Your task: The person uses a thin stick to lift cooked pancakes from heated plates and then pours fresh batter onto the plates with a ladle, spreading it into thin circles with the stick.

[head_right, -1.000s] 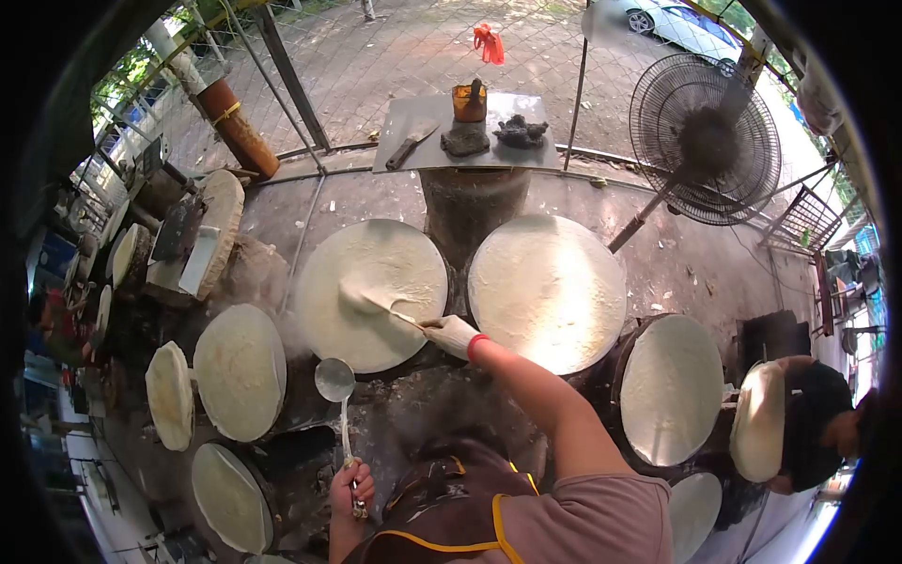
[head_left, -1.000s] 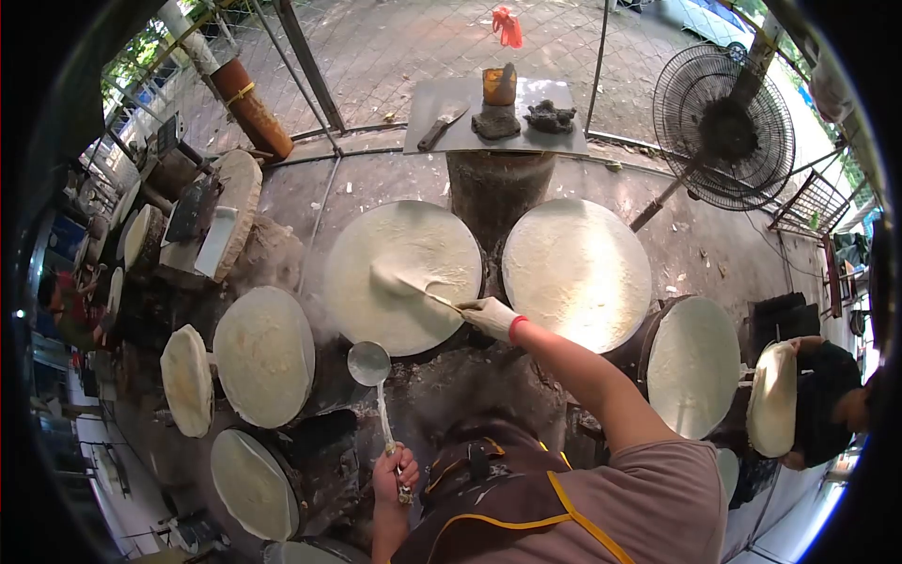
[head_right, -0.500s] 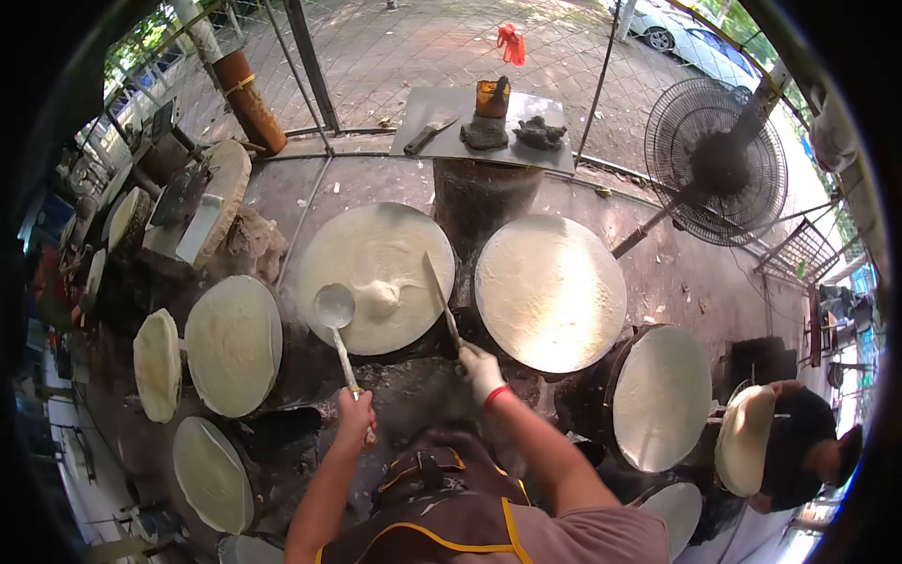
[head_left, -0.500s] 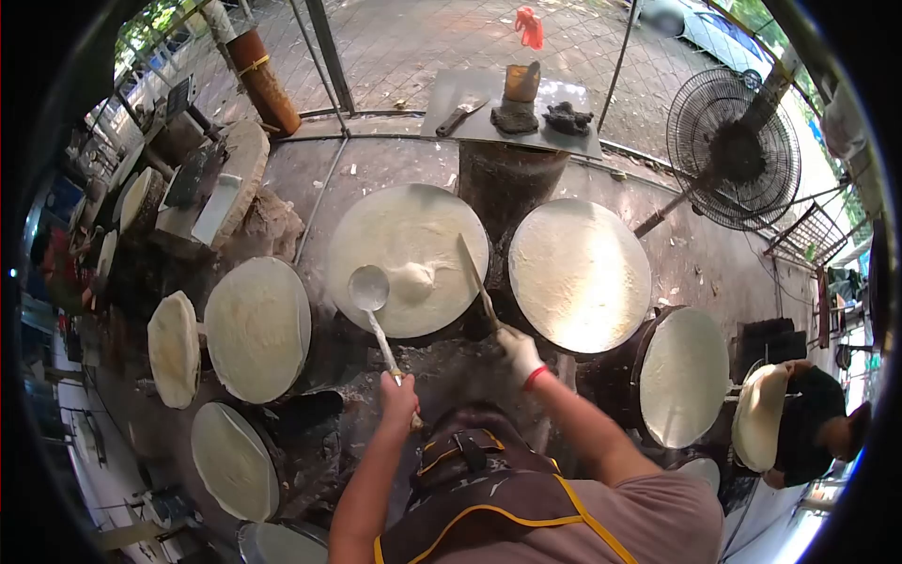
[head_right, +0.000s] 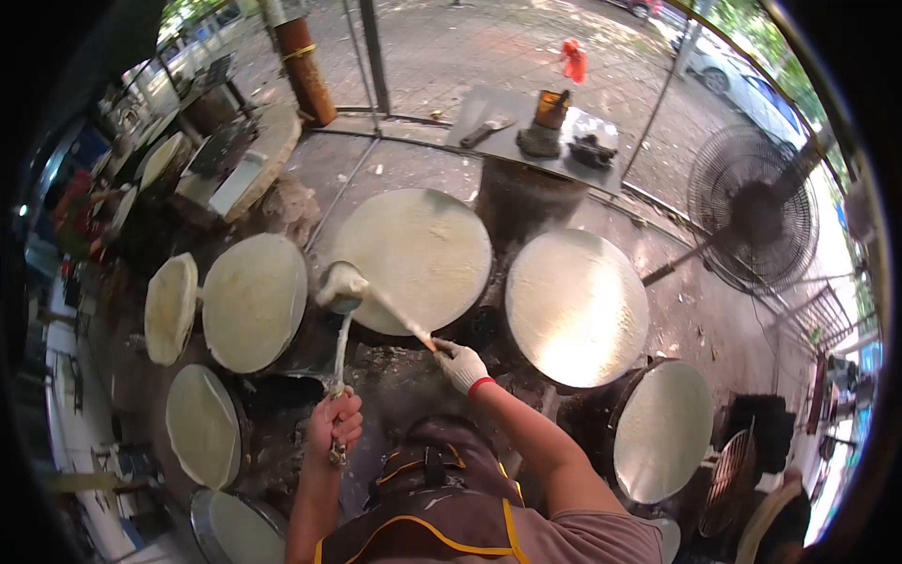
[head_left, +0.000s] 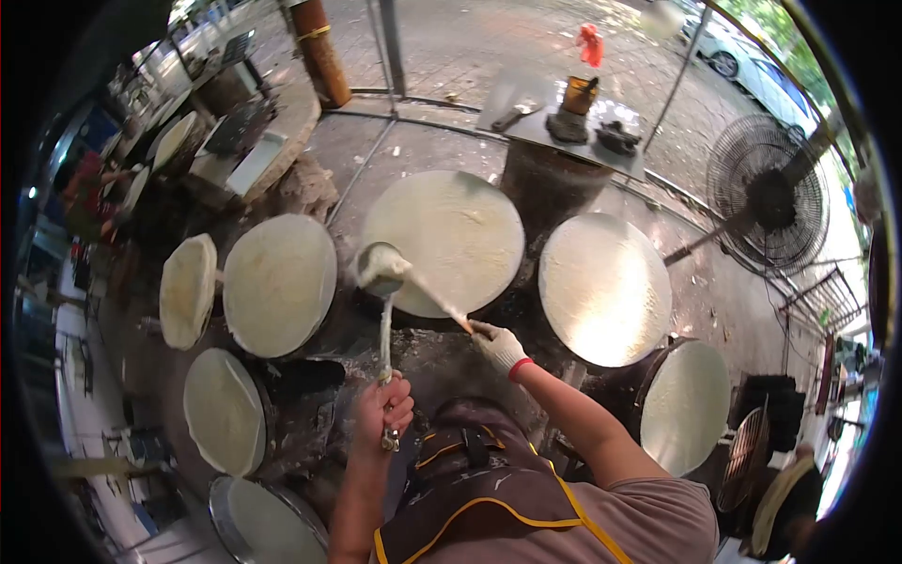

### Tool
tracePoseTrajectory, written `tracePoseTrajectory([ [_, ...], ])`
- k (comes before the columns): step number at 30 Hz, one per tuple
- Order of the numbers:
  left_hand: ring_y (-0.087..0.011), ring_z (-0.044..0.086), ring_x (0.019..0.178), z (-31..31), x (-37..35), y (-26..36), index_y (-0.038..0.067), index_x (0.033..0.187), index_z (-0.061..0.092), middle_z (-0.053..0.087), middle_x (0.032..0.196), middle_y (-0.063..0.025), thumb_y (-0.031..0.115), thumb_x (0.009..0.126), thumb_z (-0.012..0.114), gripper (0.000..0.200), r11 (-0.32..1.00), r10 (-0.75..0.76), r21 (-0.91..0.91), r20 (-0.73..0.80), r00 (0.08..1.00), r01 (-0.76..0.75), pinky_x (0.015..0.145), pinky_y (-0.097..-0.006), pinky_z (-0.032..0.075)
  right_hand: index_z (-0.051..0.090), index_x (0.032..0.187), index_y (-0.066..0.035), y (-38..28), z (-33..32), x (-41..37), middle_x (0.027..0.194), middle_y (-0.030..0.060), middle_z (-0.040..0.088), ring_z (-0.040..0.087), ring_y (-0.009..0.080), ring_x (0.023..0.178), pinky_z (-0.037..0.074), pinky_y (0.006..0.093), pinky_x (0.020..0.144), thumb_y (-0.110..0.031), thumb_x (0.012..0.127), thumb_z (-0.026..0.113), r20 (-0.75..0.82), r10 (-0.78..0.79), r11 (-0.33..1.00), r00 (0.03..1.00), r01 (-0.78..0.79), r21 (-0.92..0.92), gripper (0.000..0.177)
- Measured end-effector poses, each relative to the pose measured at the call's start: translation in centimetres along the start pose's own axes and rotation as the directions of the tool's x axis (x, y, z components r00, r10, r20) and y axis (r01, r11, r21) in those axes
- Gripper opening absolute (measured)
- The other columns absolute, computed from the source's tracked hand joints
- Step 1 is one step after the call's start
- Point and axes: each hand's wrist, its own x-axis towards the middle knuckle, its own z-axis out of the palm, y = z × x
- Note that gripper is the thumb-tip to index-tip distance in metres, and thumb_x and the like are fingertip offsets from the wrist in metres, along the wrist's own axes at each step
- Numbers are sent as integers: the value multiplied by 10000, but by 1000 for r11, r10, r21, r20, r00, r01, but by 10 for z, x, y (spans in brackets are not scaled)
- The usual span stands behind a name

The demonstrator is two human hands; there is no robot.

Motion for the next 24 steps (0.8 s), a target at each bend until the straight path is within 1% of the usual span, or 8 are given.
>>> tracePoseTrajectory([
  [3, -25, 326, 416, -20, -26, 11, 52, 907, 468, 365, 643, 14, 91, 921, 436, 51, 987, -57, -152, -6, 998, 55, 337, -169, 301, 582, 1180, -44, -12, 17, -4, 747, -15, 595, 483, 42, 610, 403, 212, 550, -201, 850, 571, 138, -59, 996, 989, 50, 71, 366],
  [7, -12, 325, 419, -59, -88, 27, 71, 784, 406, 365, 637, 31, 102, 913, 454, 142, 962, 48, -265, -71, 996, -65, 346, -156, 301, 549, 1209, -38, 1, 73, 2, 780, -45, 549, 454, 18, 616, 386, 189, 538, -158, 858, 586, 179, 53, 894, 982, -126, 430, 373],
  [10, -11, 328, 421, -108, -139, 41, 74, 784, 407, 370, 634, 30, 87, 899, 469, 132, 916, 205, -322, -138, 969, -239, 347, -154, 301, 590, 1102, -65, 3, 142, 12, 693, -43, 537, 446, 37, 526, 341, 208, 445, -209, 845, 613, 289, 171, 940, 942, -244, 237, 295],
  [11, -25, 340, 441, -128, -159, 46, 38, 965, 474, 375, 663, 19, 98, 890, 498, 100, 895, 255, -324, -196, 947, -308, 378, -154, 316, 595, 1061, -73, -29, 168, 1, 657, -44, 517, 431, 43, 494, 326, 216, 424, -211, 839, 613, 339, 183, 944, 923, -261, 202, 262],
  [13, -25, 338, 442, -173, -196, 60, 43, 941, 467, 375, 664, 20, 90, 888, 495, 76, 852, 334, -335, -245, 910, -403, 378, -154, 313, 606, 980, -88, -96, 231, -22, 586, -45, 477, 402, 54, 432, 296, 232, 383, -214, 826, 613, 400, 220, 944, 890, -298, 145, 199],
  [15, -25, 332, 441, -220, -228, 78, 49, 916, 459, 374, 665, 20, 74, 885, 485, 48, 803, 371, -350, -338, 865, -482, 377, -159, 315, 589, 859, -86, -132, 310, -13, 552, -34, 455, 398, 78, 402, 301, 251, 370, -268, 799, 619, 459, 108, 985, 882, -157, 70, 194],
  [19, -28, 334, 434, -293, -299, 108, 51, 905, 461, 377, 659, 16, 67, 887, 476, 28, 729, 402, -296, -544, 737, -616, 362, -168, 318, 633, 933, -26, -186, 475, 45, 564, 22, 511, 476, 115, 500, 384, 280, 463, -395, 799, 605, 384, -225, 927, 896, 318, -198, 394],
  [24, -38, 343, 423, -336, -365, 131, 46, 885, 463, 385, 639, 12, 53, 887, 474, 14, 581, 436, -247, -711, 553, -776, 340, -172, 314, 658, 937, -21, -217, 577, 69, 711, 112, 647, 626, 175, 637, 470, 309, 577, -375, 772, 629, 253, -239, 830, 938, 332, -448, 391],
])
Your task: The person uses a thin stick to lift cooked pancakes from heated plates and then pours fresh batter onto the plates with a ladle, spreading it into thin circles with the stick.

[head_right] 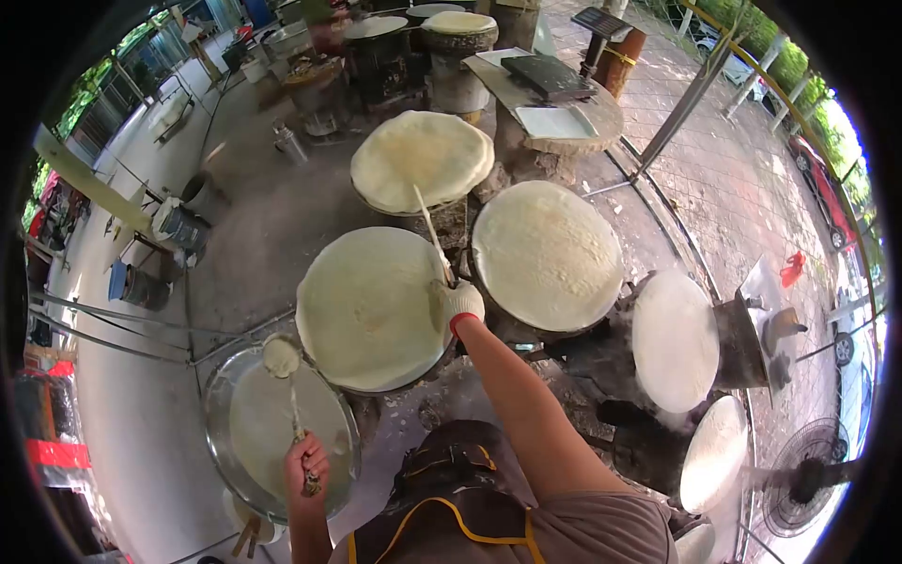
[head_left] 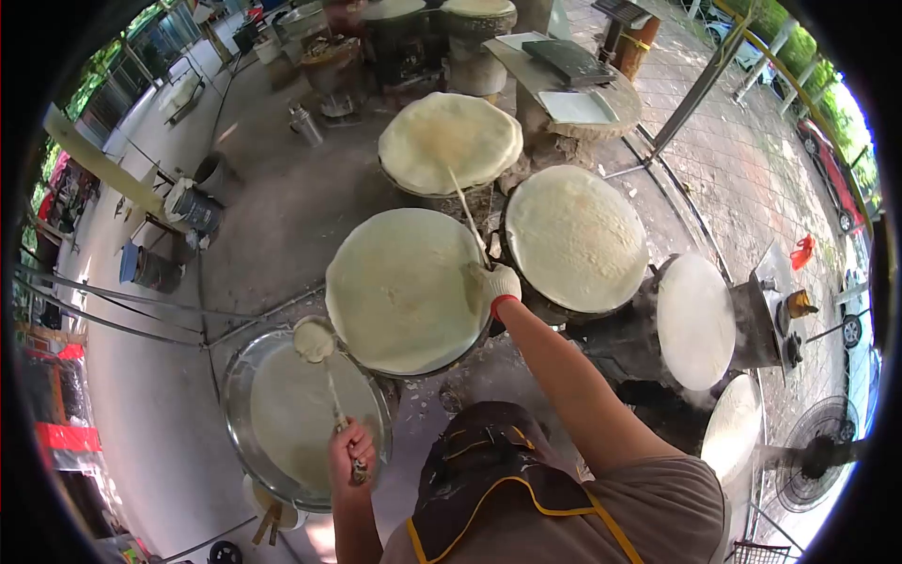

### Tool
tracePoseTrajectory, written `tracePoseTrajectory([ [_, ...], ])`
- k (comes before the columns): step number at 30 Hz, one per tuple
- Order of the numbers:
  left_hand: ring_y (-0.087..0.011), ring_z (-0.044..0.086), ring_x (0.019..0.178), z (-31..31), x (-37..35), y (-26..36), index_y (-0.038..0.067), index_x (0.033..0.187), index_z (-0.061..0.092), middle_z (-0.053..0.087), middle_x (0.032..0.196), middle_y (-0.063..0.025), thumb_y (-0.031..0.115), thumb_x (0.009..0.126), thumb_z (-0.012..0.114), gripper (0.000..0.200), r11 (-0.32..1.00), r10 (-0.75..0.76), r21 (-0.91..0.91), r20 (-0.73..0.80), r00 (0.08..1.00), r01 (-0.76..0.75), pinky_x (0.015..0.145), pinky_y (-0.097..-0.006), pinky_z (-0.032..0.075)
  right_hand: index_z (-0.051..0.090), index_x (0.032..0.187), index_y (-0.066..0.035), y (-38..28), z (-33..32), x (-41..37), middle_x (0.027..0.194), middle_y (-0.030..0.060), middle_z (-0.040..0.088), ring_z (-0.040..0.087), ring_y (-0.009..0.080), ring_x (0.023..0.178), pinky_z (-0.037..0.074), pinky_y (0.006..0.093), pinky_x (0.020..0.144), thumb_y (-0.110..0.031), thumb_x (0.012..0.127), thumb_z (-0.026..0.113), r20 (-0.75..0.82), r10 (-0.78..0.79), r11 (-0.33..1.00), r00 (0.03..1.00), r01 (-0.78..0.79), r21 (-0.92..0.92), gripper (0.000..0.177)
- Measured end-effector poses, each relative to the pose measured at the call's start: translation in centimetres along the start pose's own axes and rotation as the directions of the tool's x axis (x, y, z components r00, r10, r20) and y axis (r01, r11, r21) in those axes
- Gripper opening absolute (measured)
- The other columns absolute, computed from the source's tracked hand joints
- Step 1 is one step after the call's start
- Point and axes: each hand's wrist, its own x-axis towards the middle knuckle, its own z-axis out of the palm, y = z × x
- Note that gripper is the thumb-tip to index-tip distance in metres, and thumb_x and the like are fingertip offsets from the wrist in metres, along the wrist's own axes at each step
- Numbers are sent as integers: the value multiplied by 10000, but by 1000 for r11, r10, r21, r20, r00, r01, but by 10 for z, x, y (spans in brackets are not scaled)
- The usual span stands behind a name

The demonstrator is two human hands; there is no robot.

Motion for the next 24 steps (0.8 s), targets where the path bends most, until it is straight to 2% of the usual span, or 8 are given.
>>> tracePoseTrajectory([
  [1, -40, 346, 429, -8, 2, 9, 47, 896, 471, 381, 636, 13, 50, 879, 487, 23, 999, 8, -34, -8, 1000, -8, 340, -173, 313, 663, 931, -25, -6, 7, 1, 730, 122, 656, 638, 180, 659, 476, 310, 591, -366, 768, 636, 39, 38, 997, 999, -36, -61, 379],
  [4, -41, 351, 438, -27, 7, 29, 47, 907, 482, 374, 627, 16, 44, 863, 513, 54, 992, 31, -121, -28, 999, -34, 339, -174, 313, 667, 874, -10, -22, 9, 0, 691, 102, 642, 619, 152, 643, 467, 298, 574, -332, 745, 680, 106, 56, 989, 993, -70, 129, 347],
  [5, -40, 351, 437, -28, 8, 33, 44, 895, 476, 374, 626, 16, 45, 863, 514, 50, 989, 38, -142, -33, 999, -42, 339, -174, 315, 655, 863, -2, -32, 5, -3, 687, 65, 632, 590, 123, 602, 455, 276, 538, -233, 756, 695, 148, 136, 910, 980, -183, 371, 257],
  [9, -38, 356, 432, -26, 12, 39, 44, 840, 447, 380, 623, 16, 57, 881, 494, 64, 981, 50, -185, -21, 999, -53, 337, -177, 323, 629, 897, -2, -56, -13, -33, 724, 18, 613, 541, 84, 569, 430, 225, 508, -69, 788, 646, 124, 5, 552, 992, -106, 827, 128],
  [12, -38, 360, 433, -20, 13, 35, 48, 808, 424, 384, 632, 12, 69, 903, 462, 104, 988, 60, -148, 47, 997, -52, 337, -179, 330, 627, 905, 18, -27, -13, -34, 721, 24, 615, 549, 94, 596, 437, 236, 529, -117, 769, 670, 185, 157, 431, 970, -236, 871, 197],
  [14, -41, 360, 433, -20, 18, 24, 42, 819, 432, 385, 637, 10, 77, 915, 444, 102, 988, 54, -148, 109, 993, -37, 337, -180, 334, 627, 942, 24, 1, -9, -25, 741, 41, 629, 559, 115, 602, 448, 257, 543, -161, 743, 681, 138, 245, 627, 960, -266, 732, 277],
  [19, -45, 363, 440, 17, 20, -12, 16, 863, 452, 390, 654, -1, 81, 924, 432, 91, 989, 35, -147, 28, 999, -30, 348, -176, 337, 632, 913, 3, -8, -102, -12, 680, 22, 605, 524, 95, 570, 428, 268, 525, -209, 761, 630, 102, 197, 831, 975, -221, 511, 261],
  [24, -50, 368, 448, 50, 40, -47, -20, 944, 454, 398, 670, -16, 78, 928, 424, 104, 987, -31, -155, 96, 995, 46, 360, -178, 341, 636, 916, 9, 60, -211, 17, 690, 27, 621, 517, 84, 560, 429, 255, 510, -228, 761, 656, -129, 295, 543, 947, -55, 838, 284],
])
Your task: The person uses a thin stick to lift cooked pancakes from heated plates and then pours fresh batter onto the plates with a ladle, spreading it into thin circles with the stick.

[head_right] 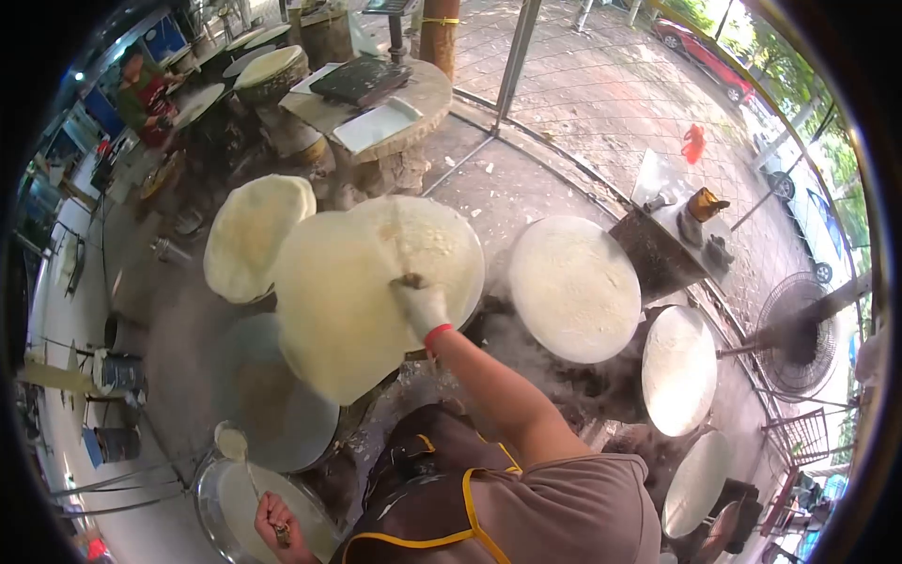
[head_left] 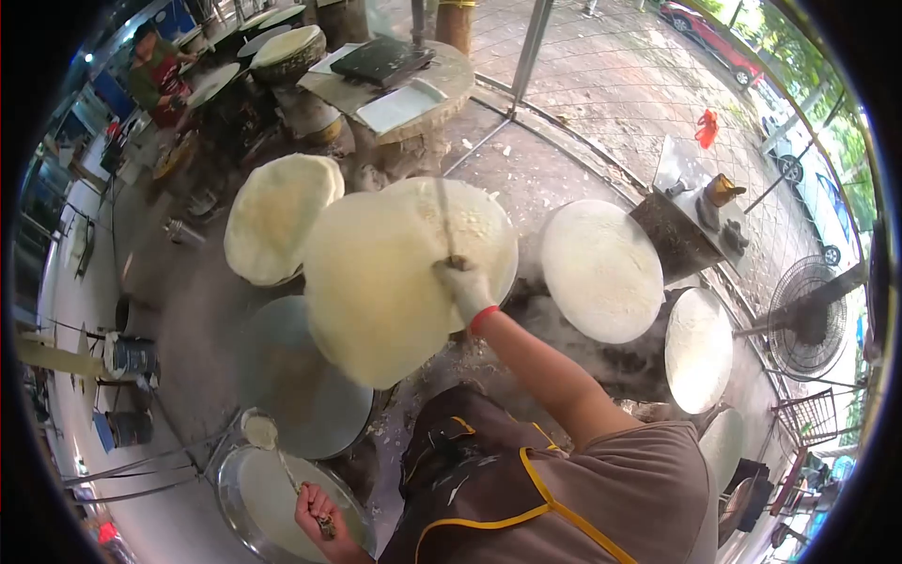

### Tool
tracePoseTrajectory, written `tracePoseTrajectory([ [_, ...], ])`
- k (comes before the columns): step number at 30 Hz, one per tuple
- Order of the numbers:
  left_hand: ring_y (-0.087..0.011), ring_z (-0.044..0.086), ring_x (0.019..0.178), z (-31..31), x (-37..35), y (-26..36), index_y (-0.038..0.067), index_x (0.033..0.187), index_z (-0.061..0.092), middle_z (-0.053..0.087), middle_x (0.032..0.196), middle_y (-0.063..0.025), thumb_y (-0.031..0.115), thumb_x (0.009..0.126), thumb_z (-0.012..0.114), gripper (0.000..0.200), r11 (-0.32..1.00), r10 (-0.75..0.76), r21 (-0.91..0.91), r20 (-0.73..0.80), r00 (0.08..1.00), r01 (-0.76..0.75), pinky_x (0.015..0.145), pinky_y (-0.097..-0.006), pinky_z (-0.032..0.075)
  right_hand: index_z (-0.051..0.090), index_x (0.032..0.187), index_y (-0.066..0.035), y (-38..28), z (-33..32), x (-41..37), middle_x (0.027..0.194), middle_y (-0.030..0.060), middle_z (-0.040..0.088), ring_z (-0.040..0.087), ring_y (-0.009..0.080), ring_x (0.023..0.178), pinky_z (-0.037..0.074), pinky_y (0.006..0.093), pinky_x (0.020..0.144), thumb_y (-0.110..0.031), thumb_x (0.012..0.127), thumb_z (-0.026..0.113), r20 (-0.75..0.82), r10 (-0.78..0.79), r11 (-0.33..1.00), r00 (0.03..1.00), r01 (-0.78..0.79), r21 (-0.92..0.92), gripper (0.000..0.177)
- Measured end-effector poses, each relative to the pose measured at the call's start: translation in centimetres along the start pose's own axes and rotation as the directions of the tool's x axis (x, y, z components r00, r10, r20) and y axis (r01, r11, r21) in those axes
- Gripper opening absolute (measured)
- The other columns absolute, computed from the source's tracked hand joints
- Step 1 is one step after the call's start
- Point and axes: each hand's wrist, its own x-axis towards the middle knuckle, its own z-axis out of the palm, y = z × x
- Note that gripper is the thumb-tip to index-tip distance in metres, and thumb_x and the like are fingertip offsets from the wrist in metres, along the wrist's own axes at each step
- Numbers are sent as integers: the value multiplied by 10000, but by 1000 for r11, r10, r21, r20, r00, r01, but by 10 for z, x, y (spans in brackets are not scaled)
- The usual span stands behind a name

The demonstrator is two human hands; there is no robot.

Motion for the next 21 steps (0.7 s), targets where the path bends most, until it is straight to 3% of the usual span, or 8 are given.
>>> tracePoseTrajectory([
  [2, -57, 363, 456, 23, 0, -20, -23, 946, 454, 399, 675, -20, 83, 929, 426, 110, 999, -10, 33, 13, 1000, 10, 365, -185, 335, 650, 845, 2, 0, -45, 43, 662, 4, 597, 520, 92, 552, 411, 245, 496, -201, 743, 655, -196, 23, 996, 980, -40, -81, 227],
  [5, -67, 356, 467, 86, -10, -63, -26, 950, 453, 400, 683, -25, 89, 929, 428, 120, 975, 29, 217, 41, 999, -38, 373, -196, 326, 655, 821, -4, 16, -98, 91, 669, 60, 620, 565, 136, 571, 447, 291, 536, -283, 729, 630, -205, -78, 928, 976, -4, -373, 295],
  [6, -57, 370, 448, 65, 10, -52, -42, 978, 448, 399, 671, -26, 74, 927, 421, 130, 993, -111, 38, 45, 993, 109, 359, -187, 342, 656, 821, -7, 17, -106, 100, 678, 81, 629, 582, 161, 584, 458, 309, 558, -304, 725, 624, -213, -100, 885, 972, -11, -466, 315],
  [10, -67, 372, 446, 86, 14, -67, -60, 994, 460, 397, 668, -38, 57, 919, 419, 146, 989, -134, 60, 36, 990, 132, 364, -197, 359, 658, 944, -40, 20, -116, 117, 834, 178, 655, 632, 309, 778, 476, 373, 732, -355, 743, 576, -232, -189, 710, 954, -31, -704, 382],
  [15, -91, 390, 467, 77, 19, -60, -85, 1024, 456, 405, 687, -58, 71, 928, 403, 191, 984, -176, 21, 80, 981, 175, 393, -218, 373, 570, 1141, -51, 7, -117, 101, 1005, 156, 649, 610, 306, 951, 451, 363, 836, -463, 719, 661, -449, -397, 703, 800, -50, -710, 597],
  [18, -88, 387, 464, 61, 23, -43, -75, 1018, 460, 407, 689, -55, 66, 919, 416, 178, 978, -210, 15, 90, 974, 209, 388, -214, 368, 617, 1076, -34, 10, -119, 74, 961, 174, 657, 625, 312, 904, 470, 361, 795, -438, 691, 670, -355, -114, 793, 928, -131, -595, 561],
  [19, -84, 386, 459, 59, 23, -38, -66, 1009, 466, 408, 684, -48, 65, 916, 419, 168, 979, -201, 30, 68, 977, 200, 384, -211, 368, 653, 990, -14, 53, -131, 100, 901, 197, 661, 640, 314, 856, 485, 367, 753, -358, 671, 660, -321, -123, 827, 939, -81, -556, 469],
  [21, -83, 390, 455, 47, 24, -25, -63, 996, 471, 412, 676, -42, 67, 913, 425, 161, 982, -186, 41, 52, 981, 184, 380, -208, 369, 659, 923, 18, 56, -130, 115, 780, 161, 660, 635, 251, 711, 482, 343, 639, -295, 678, 664, -270, -177, 766, 947, -40, -642, 398],
])
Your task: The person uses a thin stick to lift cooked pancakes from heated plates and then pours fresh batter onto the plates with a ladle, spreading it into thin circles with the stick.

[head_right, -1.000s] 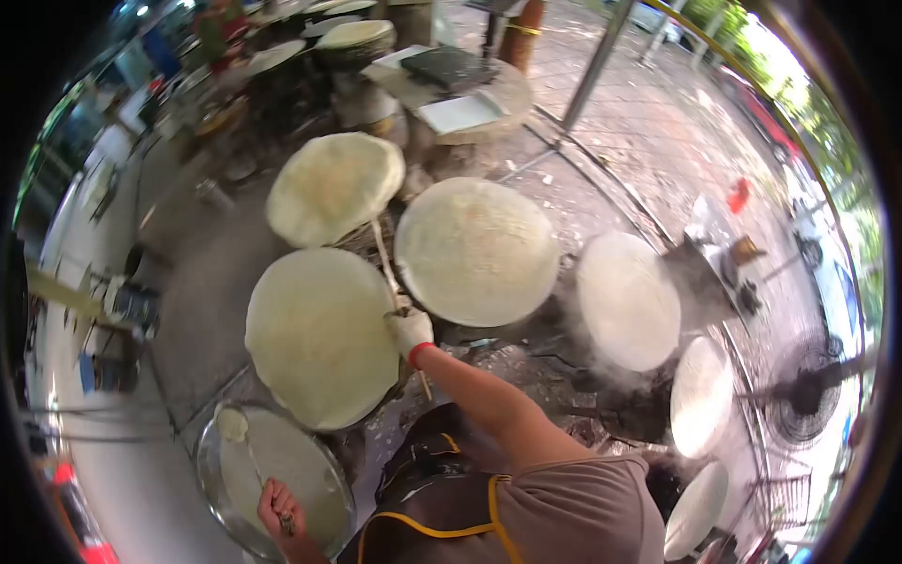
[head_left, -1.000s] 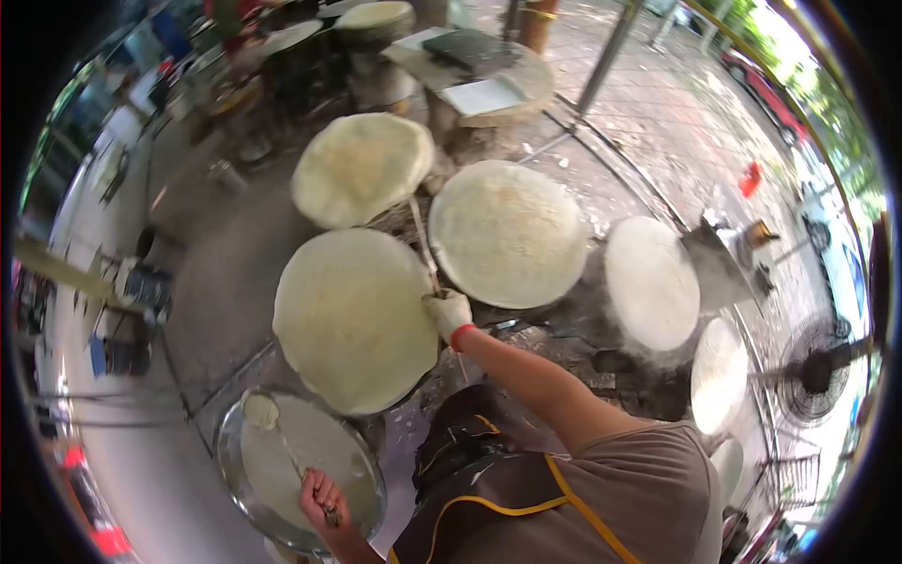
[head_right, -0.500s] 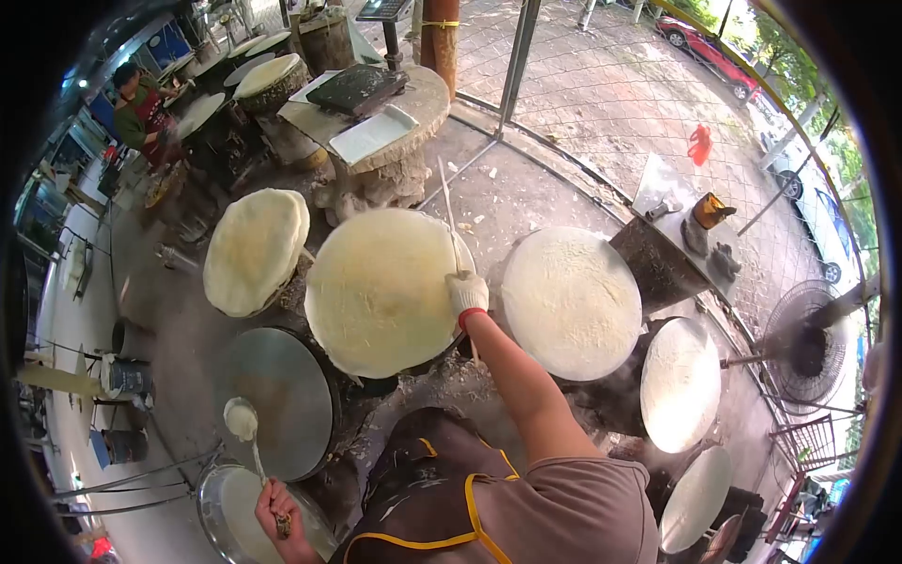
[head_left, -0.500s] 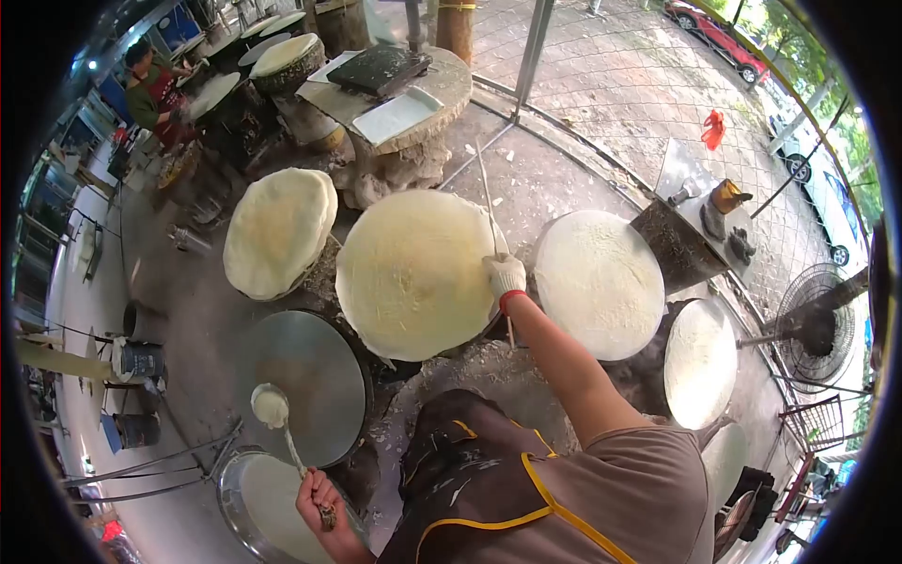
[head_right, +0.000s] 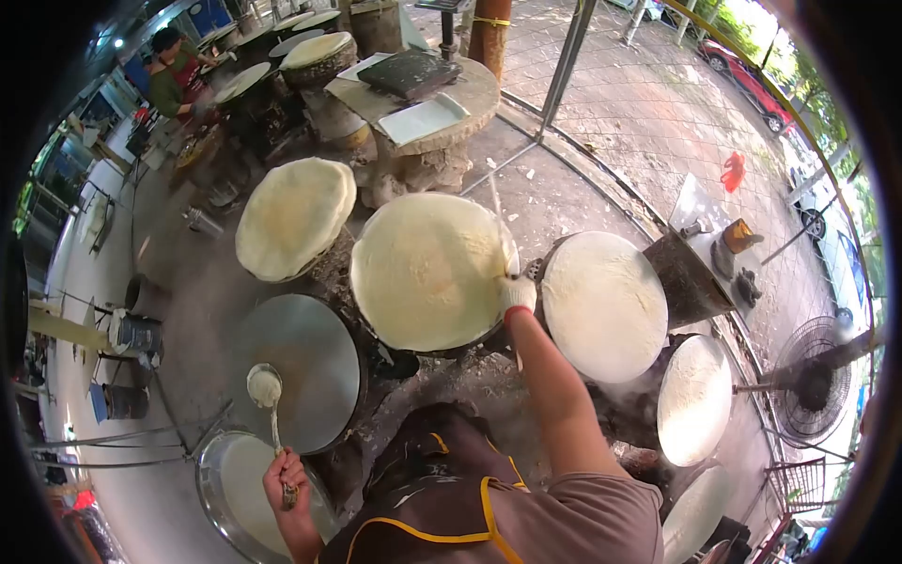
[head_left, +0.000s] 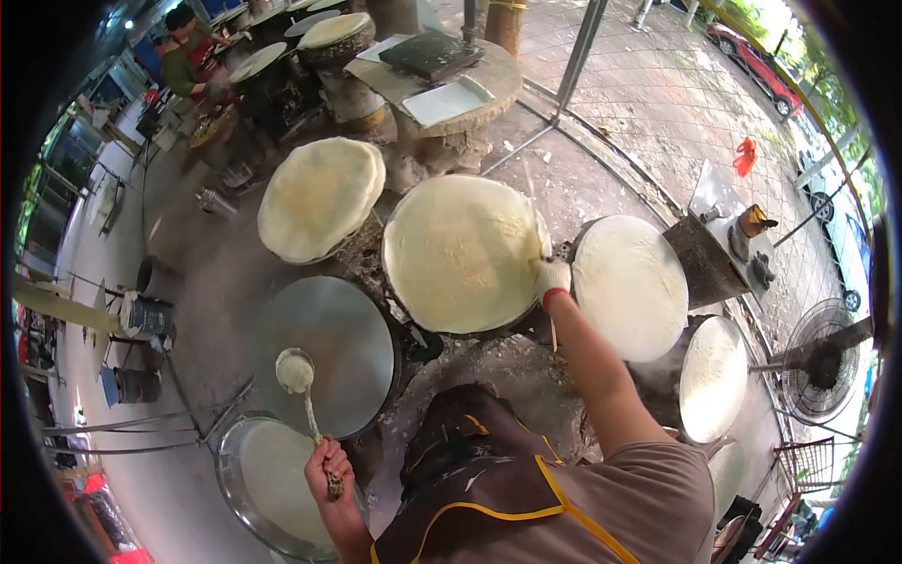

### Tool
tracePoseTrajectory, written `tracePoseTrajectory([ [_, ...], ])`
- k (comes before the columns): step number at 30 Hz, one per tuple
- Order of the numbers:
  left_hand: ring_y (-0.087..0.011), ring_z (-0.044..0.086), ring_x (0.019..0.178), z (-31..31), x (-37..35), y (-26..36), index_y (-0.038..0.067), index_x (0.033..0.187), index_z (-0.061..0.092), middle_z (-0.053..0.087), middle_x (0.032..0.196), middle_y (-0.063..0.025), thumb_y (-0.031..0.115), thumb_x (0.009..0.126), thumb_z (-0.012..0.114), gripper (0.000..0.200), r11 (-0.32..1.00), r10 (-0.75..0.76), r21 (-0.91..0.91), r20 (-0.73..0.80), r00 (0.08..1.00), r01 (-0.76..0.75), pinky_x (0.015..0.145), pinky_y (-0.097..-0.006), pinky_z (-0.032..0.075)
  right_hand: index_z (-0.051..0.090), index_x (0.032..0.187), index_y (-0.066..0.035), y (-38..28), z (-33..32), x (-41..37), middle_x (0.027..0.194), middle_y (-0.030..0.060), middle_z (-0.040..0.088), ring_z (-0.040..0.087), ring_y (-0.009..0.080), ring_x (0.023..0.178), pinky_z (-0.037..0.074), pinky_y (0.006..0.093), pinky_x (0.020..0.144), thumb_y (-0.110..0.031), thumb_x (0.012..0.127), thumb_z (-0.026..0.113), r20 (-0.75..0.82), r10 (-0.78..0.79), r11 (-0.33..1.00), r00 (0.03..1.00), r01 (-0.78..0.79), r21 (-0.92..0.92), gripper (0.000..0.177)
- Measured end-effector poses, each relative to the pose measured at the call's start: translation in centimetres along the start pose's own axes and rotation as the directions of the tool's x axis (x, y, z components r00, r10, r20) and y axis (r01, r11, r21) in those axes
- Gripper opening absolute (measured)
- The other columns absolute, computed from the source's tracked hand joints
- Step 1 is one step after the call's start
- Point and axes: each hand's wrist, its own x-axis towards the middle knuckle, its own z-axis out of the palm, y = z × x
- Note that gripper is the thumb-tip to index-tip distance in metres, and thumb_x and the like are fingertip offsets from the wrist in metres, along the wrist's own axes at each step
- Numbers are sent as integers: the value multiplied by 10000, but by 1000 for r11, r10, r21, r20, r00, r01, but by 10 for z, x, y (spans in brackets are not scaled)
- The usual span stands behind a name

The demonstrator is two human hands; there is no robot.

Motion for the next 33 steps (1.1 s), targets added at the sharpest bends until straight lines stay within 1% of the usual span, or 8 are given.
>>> tracePoseTrajectory([
  [5, -68, 389, 448, -25, -12, 32, -25, 947, 522, 416, 640, -20, 64, 890, 476, 115, 997, 43, 59, -58, 997, -40, 356, -189, 365, 600, 731, -40, -150, -22, -44, 545, 18, 501, 404, 134, 372, 297, 300, 357, -177, 730, 645, 201, -37, 685, 979, -121, 718, 144],
  [11, -62, 376, 449, -55, -23, 69, -7, 944, 514, 408, 629, -2, 72, 881, 499, 102, 998, 59, 9, -82, 995, -58, 368, -194, 352, 633, 945, 31, -288, -37, -140, 727, 43, 610, 517, 84, 612, 425, 252, 549, -173, 752, 686, 194, -658, 713, 728, 518, 473, 286],
  [17, -58, 358, 446, -70, -33, 78, 15, 901, 489, 401, 627, 8, 82, 878, 511, 74, 987, 159, -7, -129, 979, -161, 366, -192, 336, 664, 815, 6, -411, -38, -89, 661, 16, 604, 512, 83, 578, 419, 252, 541, -203, 711, 656, 468, -676, 668, 569, 742, 61, 234],
  [18, -59, 361, 447, -70, -34, 77, 18, 893, 487, 401, 628, 8, 81, 879, 510, 69, 983, 174, -32, -134, 976, -180, 367, -191, 337, 683, 837, -26, -427, -15, -44, 709, 163, 637, 616, 241, 647, 477, 336, 621, -267, 612, 654, 443, -697, 556, 563, 815, -162, 331],
  [24, -72, 391, 453, -80, -29, 70, -21, 923, 487, 418, 647, -12, 85, 909, 446, 114, 948, 248, -166, -147, 958, -271, 361, -196, 360, 661, 948, -58, -530, 30, -65, 907, 199, 640, 621, 348, 841, 496, 408, 738, -250, 699, 561, 428, -834, 217, 349, 920, -328, 330],
  [25, -71, 392, 452, -79, -27, 69, -22, 919, 486, 420, 648, -12, 85, 909, 443, 115, 942, 262, -169, -166, 951, -290, 359, -198, 360, 651, 964, -81, -532, 28, -92, 925, 188, 640, 618, 347, 846, 497, 420, 738, -248, 738, 535, 378, -911, 61, 164, 961, -270, 304],
  [31, -61, 376, 458, -52, -28, 63, -22, 916, 479, 415, 659, -6, 83, 909, 444, 111, 898, 352, -163, -289, 890, -408, 360, -192, 326, 611, 881, -150, -437, 164, -124, 863, 79, 615, 634, 251, 777, 511, 384, 631, -200, 820, 516, 484, -874, -124, -40, 982, -143, 123],
  [33, -62, 366, 454, -47, -30, 59, -21, 921, 474, 401, 647, -3, 84, 911, 443, 110, 885, 386, -136, -318, 866, -444, 360, -194, 320, 608, 909, -121, -401, 209, -139, 950, 99, 607, 637, 269, 806, 513, 382, 664, -156, 819, 518, 618, -777, 6, 122, 982, -187, 132],
])
